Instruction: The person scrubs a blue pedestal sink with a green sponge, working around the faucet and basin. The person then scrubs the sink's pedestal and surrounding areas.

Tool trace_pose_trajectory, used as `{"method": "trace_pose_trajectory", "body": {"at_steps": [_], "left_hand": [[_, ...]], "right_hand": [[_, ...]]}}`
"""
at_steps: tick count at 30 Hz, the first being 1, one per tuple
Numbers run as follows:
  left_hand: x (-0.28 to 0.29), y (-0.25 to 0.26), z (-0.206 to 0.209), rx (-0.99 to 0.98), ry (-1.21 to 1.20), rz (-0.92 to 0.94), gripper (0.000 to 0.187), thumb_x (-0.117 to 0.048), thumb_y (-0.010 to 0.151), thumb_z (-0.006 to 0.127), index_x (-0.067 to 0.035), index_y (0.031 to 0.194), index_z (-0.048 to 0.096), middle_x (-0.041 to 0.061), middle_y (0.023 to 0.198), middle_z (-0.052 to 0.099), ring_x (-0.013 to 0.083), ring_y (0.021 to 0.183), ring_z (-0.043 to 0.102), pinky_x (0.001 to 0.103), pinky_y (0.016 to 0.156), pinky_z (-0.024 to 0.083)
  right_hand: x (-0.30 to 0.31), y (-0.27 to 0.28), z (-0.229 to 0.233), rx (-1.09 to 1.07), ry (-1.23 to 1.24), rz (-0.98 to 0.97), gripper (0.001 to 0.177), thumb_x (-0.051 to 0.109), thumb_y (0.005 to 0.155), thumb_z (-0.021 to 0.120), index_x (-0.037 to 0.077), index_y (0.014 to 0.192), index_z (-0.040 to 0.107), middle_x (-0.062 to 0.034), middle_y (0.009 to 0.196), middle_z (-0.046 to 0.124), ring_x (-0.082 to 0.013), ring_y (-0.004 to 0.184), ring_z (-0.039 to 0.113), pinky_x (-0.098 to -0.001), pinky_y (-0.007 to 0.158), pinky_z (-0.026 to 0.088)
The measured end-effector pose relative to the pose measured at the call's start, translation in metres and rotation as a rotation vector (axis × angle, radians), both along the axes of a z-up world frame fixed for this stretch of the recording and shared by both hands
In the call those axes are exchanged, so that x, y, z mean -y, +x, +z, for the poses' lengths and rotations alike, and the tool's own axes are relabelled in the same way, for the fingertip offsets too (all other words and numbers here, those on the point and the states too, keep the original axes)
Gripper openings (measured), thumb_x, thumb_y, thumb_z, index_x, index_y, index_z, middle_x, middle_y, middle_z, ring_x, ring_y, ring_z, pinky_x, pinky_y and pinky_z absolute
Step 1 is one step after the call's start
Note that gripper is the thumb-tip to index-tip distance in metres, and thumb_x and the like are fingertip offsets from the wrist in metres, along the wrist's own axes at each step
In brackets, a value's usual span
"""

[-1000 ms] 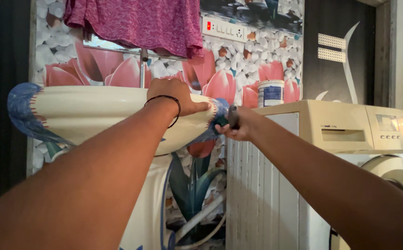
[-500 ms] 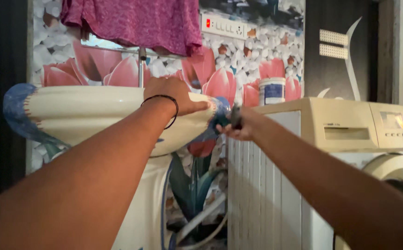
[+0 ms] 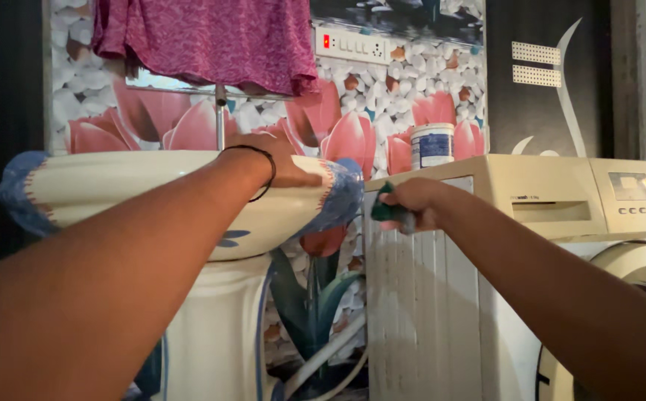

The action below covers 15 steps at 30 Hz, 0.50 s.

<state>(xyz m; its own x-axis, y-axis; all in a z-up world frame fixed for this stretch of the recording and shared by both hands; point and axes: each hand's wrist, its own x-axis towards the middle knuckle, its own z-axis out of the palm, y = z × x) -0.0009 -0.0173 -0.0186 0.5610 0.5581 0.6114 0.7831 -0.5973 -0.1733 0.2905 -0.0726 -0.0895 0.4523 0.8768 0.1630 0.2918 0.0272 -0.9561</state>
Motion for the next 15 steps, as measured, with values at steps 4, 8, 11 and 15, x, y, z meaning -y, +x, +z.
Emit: {"method": "trace_pose_trajectory", "body": {"at_steps": [4,8,11,15], "left_hand": [[0.004,0.03,0.001,-0.209,0.071,0.047,0.108,-0.087,0.059,0.067,-0.013,0.137,0.069,0.018,0.145,0.062,0.0352,0.132,0.061,0.047,0.111,0.047],[0.005,0.054,0.007,-0.154,0.027,0.083,0.109,-0.09,0.059,0.069,-0.013,0.137,0.066,0.022,0.144,0.057,0.0388,0.131,0.056,0.049,0.109,0.045],[0.003,0.06,0.004,-0.089,0.035,0.095,0.108,-0.09,0.059,0.069,-0.011,0.133,0.068,0.02,0.142,0.058,0.0355,0.129,0.058,0.046,0.107,0.047],[0.002,0.06,0.007,-0.076,-0.026,0.104,0.1,-0.085,0.059,0.067,-0.013,0.128,0.074,0.014,0.14,0.066,0.0302,0.126,0.066,0.043,0.105,0.052]], "right_hand": [[-0.012,0.034,-0.011,-0.011,0.129,-0.127,0.014,0.018,0.1,0.063,0.013,0.113,0.058,-0.0044,0.083,0.058,-0.0144,0.057,0.051,-0.0383,0.056,0.059],[-0.04,0.05,-0.01,0.065,0.27,-0.047,0.017,0.018,0.098,0.064,0.014,0.114,0.063,-0.0008,0.085,0.053,-0.013,0.06,0.047,-0.0396,0.06,0.065],[-0.062,0.042,-0.008,0.228,0.358,0.019,0.029,0.016,0.097,0.063,0.015,0.126,0.065,-0.0035,0.096,0.06,-0.0129,0.074,0.057,-0.0389,0.06,0.064],[-0.08,0.027,0.004,0.639,0.452,-0.089,0.066,0.01,0.088,0.063,0.027,0.149,0.046,-0.0073,0.118,0.066,-0.022,0.085,0.072,-0.0398,0.057,0.067]]}}
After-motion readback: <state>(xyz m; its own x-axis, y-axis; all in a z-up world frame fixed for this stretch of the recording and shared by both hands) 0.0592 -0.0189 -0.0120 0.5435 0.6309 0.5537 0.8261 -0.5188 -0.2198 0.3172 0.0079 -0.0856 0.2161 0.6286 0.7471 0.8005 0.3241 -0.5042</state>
